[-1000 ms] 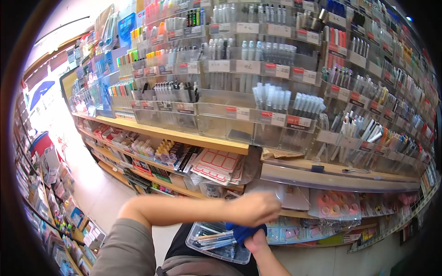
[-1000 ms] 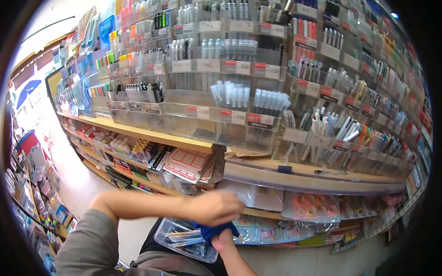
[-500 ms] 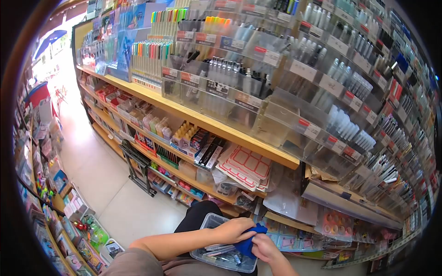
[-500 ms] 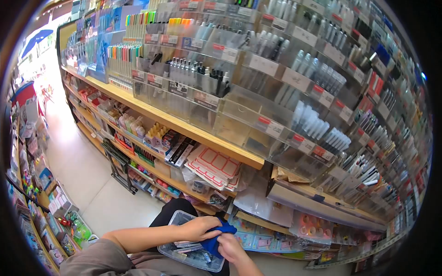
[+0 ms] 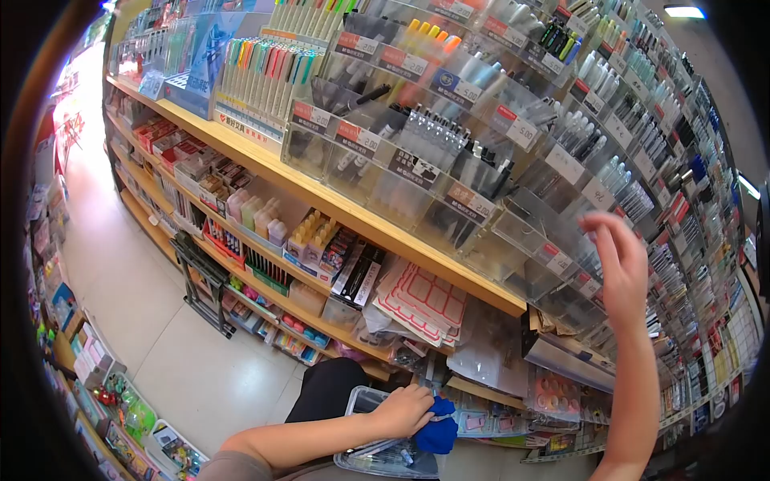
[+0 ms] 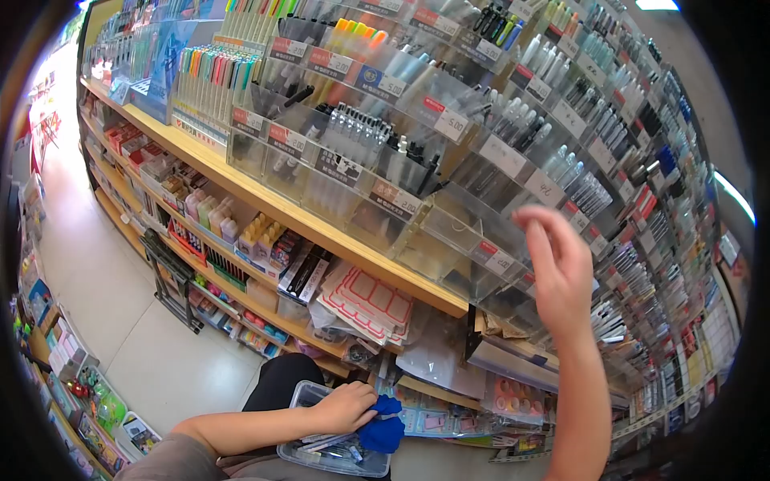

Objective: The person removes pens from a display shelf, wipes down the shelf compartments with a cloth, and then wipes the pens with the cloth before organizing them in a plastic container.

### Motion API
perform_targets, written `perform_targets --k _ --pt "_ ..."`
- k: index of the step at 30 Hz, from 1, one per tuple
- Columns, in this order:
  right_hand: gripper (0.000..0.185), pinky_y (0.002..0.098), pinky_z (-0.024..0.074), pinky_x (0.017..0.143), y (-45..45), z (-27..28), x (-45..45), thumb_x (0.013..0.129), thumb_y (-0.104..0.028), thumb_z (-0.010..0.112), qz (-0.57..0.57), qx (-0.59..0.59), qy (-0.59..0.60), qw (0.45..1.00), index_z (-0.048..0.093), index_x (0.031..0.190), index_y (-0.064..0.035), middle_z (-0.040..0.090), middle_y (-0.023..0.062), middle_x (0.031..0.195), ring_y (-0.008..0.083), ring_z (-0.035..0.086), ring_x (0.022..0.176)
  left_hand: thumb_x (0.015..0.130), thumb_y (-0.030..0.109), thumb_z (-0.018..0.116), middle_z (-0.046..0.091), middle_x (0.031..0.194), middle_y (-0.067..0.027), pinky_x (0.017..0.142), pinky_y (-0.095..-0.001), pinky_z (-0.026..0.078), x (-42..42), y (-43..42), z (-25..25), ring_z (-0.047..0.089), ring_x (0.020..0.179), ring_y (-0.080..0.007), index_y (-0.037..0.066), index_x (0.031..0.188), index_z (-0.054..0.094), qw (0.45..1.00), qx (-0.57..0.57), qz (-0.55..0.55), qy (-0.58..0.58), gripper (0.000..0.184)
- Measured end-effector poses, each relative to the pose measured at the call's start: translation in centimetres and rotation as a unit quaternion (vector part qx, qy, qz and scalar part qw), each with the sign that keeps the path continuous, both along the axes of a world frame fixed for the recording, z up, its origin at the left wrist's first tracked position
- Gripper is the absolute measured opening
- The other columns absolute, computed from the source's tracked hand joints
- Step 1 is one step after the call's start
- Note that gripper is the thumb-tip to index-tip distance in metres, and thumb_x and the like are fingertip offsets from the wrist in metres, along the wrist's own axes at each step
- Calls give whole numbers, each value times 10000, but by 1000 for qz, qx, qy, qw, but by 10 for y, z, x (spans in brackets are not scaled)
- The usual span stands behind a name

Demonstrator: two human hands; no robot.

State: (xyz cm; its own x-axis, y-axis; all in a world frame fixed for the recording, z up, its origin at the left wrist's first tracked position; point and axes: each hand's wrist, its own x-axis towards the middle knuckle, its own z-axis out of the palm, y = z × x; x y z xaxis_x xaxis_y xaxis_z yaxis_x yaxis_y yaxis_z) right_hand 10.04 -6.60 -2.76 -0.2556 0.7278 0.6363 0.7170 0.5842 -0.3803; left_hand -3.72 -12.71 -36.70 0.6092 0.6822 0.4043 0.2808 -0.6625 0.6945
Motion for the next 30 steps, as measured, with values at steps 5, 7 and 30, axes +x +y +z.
perform_targets --k 5,7,30 --pt "437 279 432 814 72 30 -16 949 -362 399 8 -252 -100 962 598 1022 21 629 87 963 135 574 894 803 182 575 542 965 -136 802 -394 408 -9 4 0 496 932 -310 -10 919 551 1000 -9 7 -1 225" --pt "580 305 440 860 83 44 -25 920 -495 372 -15 -383 -148 912 569 1101 19 617 116 1029 177 590 954 801 181 577 543 971 -135 805 -393 408 -11 5 -1 496 938 -311 -9 911 553 1000 -13 8 -6 221" --pt "911 354 391 889 137 30 -34 747 -739 405 65 -651 -169 737 507 1096 96 535 153 1100 213 503 1002 790 180 595 542 993 -119 810 -382 410 -11 26 0 494 946 -299 -11 890 569 998 -57 -8 -2 217"
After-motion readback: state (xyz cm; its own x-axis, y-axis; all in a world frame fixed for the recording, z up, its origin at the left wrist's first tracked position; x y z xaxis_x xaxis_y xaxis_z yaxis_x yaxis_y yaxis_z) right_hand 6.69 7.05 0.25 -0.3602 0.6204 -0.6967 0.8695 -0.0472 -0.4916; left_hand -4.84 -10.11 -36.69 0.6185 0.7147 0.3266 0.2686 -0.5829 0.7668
